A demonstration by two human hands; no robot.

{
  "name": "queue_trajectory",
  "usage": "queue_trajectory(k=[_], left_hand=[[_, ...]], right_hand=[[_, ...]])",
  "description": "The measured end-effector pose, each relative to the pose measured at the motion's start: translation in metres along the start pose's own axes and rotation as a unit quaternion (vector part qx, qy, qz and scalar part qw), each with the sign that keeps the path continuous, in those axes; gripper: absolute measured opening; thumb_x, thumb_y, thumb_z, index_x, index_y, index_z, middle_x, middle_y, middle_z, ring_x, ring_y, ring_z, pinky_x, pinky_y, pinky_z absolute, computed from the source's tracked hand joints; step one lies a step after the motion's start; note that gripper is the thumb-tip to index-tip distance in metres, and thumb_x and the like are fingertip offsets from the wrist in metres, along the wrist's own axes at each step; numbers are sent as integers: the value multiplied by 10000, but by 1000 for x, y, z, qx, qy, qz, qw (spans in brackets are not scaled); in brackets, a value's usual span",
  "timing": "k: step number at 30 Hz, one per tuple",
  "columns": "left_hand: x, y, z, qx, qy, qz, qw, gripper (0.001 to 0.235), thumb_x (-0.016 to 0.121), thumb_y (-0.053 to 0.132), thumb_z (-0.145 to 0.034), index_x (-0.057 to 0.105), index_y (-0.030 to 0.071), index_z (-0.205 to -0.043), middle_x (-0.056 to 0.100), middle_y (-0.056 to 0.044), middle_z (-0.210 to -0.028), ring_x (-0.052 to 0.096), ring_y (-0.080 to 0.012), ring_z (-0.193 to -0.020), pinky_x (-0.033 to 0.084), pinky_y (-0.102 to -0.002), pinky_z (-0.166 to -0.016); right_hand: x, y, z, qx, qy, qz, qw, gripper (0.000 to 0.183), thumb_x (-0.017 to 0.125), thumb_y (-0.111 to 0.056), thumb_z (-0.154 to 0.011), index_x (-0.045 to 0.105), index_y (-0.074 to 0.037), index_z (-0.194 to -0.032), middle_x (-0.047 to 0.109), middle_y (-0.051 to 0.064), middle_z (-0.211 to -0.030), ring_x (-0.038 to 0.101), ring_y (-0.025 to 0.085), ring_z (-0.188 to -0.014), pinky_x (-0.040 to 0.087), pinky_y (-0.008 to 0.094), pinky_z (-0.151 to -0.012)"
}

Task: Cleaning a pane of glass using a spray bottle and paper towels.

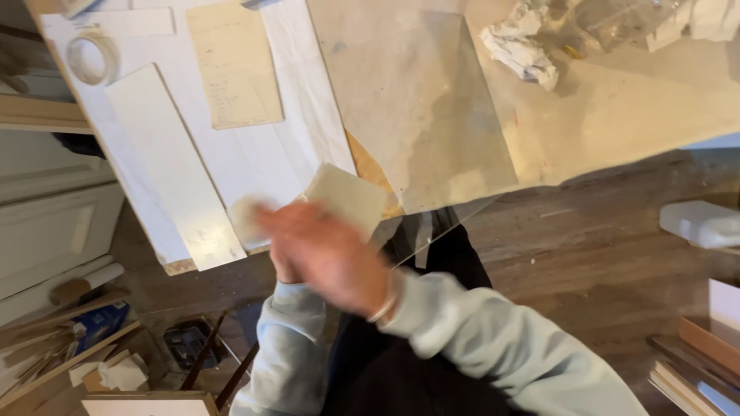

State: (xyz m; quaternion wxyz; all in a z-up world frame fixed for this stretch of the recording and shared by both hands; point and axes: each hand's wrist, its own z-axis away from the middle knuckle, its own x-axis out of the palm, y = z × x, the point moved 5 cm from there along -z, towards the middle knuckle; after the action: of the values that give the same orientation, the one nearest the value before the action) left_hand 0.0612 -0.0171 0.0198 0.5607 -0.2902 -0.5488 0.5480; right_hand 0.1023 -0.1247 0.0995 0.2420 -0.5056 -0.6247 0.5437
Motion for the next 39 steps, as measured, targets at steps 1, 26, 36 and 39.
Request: queue_trajectory(k=[1,26,36,39], left_hand=[[5,37,5,-84,123,-358,922,405,376,327,-1131,451,-36,-1293,454,-187,-1345,438,-332,-1204,335,-416,-1006],[2,32,-1,-55,285,-796,532,629,389,484,-1004,520,83,-1470,578,-98,-1469,539,-345,-1373,410,-523,-1168],[-2,42,1,-44,312,-762,566,619,404,487,-1030,526,70,-1471,585,-104,-1459,544,-341,-1357,411,-525,-1165],[13,76,8,-49,302,-786,537,615,415,474,-987,533,89,-1452,604,-95,-1451,561,-336,-1355,419,-525,-1160]], right_hand=[[-33,29,19,78,87,-36,992,442,564,71,-986,631,-60,-1402,650,109,-1430,637,261,-1284,524,347,-1089],[-167,111,115,294,303,138,896,260,593,-47,-1032,708,-40,-1264,736,124,-1248,733,249,-1047,577,341,-919],[-107,52,95,226,235,165,931,290,595,46,-999,696,-27,-1261,714,137,-1251,701,306,-1166,558,388,-982],[-52,-15,68,112,106,150,977,385,589,38,-903,689,-43,-1265,678,148,-1342,647,332,-1255,547,411,-1055]])
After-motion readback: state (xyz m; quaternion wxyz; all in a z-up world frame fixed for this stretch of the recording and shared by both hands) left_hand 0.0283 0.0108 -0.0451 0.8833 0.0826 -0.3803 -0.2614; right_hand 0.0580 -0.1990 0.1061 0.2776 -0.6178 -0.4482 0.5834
